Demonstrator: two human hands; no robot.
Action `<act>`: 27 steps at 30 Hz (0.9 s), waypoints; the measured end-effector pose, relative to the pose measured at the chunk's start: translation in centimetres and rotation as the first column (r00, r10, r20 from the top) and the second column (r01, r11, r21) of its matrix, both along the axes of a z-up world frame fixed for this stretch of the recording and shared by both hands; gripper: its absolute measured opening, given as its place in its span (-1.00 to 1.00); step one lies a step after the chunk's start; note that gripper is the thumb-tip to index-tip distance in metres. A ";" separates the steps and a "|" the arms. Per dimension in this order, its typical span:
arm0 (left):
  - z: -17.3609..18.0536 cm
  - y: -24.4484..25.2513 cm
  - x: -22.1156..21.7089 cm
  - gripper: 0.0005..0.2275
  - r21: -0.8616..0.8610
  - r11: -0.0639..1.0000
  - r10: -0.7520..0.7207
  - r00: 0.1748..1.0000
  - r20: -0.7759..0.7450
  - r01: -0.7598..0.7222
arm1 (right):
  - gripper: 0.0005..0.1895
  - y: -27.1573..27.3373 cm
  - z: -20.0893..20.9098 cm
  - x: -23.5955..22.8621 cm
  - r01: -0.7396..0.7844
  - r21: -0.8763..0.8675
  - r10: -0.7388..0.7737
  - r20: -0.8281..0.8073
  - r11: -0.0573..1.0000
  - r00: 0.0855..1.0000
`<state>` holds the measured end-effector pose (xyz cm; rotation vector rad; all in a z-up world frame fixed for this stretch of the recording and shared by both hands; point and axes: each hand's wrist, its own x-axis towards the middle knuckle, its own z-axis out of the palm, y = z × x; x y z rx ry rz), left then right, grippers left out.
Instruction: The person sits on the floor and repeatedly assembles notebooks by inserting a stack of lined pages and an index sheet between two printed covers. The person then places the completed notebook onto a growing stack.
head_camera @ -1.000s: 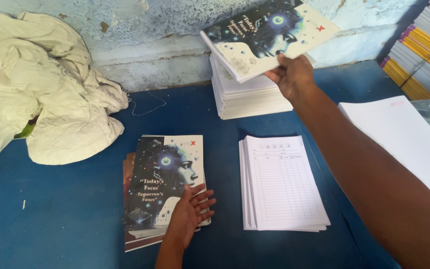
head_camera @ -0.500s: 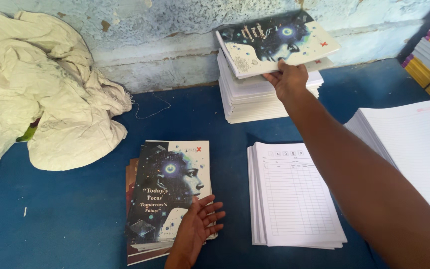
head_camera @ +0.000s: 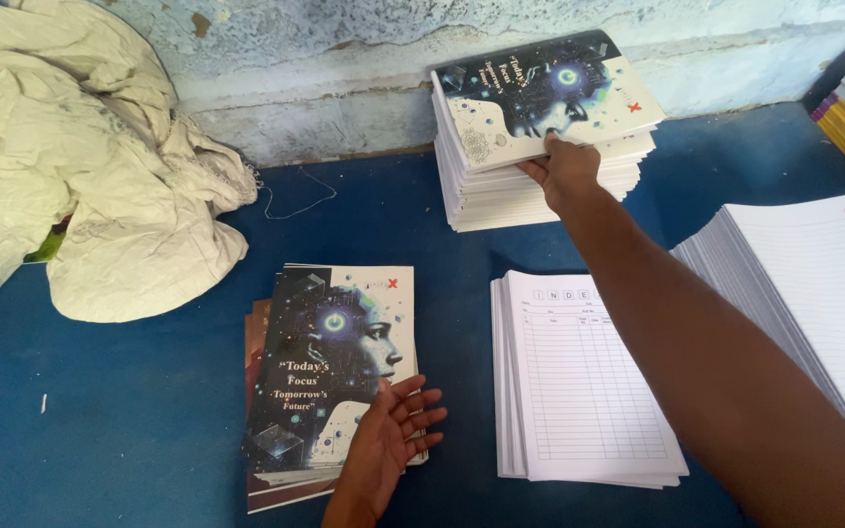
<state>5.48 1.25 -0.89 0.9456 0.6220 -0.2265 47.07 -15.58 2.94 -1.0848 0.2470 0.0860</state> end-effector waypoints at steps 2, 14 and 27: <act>0.2 0.0 -0.1 -0.32 -0.001 1.000 -0.005 1.000 0.002 0.005 | -0.67 0.0 0.7 -0.2 0.010 -0.062 -0.013 -0.040 0.998 0.999; -0.3 0.2 -0.2 -0.33 0.019 1.000 0.000 0.999 0.046 -0.001 | -0.42 -3.4 2.7 -2.0 -0.276 -0.701 0.128 -0.257 0.657 0.958; -0.3 0.0 -0.4 -0.40 0.077 0.997 0.007 0.996 0.088 -0.014 | -0.19 -7.9 4.6 -4.8 -0.304 -0.483 0.297 -0.094 0.821 0.950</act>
